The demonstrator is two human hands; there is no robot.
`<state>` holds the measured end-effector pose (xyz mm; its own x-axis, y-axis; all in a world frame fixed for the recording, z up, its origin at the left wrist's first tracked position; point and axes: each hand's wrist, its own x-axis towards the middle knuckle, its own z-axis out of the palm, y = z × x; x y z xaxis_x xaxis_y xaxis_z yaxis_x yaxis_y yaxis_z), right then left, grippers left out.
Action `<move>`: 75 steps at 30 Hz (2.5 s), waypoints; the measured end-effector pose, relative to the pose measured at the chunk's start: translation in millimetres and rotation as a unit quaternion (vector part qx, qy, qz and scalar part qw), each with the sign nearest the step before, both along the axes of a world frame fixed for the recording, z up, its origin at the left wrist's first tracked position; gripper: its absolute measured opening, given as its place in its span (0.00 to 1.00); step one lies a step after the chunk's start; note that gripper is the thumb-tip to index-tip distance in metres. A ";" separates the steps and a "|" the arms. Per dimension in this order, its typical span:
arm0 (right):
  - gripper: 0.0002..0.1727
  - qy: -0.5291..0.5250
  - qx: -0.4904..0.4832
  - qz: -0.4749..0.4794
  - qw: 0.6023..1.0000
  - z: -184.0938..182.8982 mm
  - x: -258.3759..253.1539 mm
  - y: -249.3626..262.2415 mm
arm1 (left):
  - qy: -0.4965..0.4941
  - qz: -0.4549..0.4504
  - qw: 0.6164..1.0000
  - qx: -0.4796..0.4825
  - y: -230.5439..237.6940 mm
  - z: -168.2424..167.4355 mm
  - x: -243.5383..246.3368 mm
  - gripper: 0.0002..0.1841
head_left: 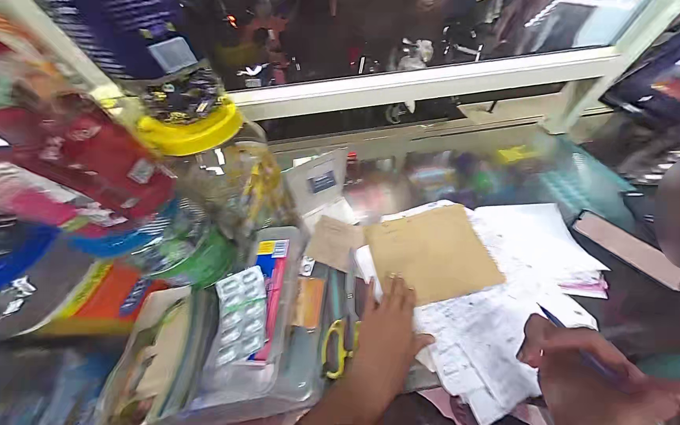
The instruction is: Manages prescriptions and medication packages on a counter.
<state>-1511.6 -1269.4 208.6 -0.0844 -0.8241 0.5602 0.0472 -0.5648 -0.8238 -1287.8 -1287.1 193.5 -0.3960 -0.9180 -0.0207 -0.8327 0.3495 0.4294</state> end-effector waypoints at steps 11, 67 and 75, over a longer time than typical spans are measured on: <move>0.03 0.202 0.174 -0.103 0.958 -49.2 35.0 -51.0 | -0.047 -0.004 0.997 -0.054 1.5 -5.7 -19.8 0.36; 0.06 0.298 0.122 -0.155 0.934 -55.0 44.9 -60.8 | 0.019 0.032 0.981 -0.189 -6.7 -40.6 -20.7 0.29; 0.07 0.311 0.113 -0.175 0.927 -53.5 45.8 -61.3 | 0.012 0.023 0.984 -0.174 -8.9 -38.1 -19.8 0.29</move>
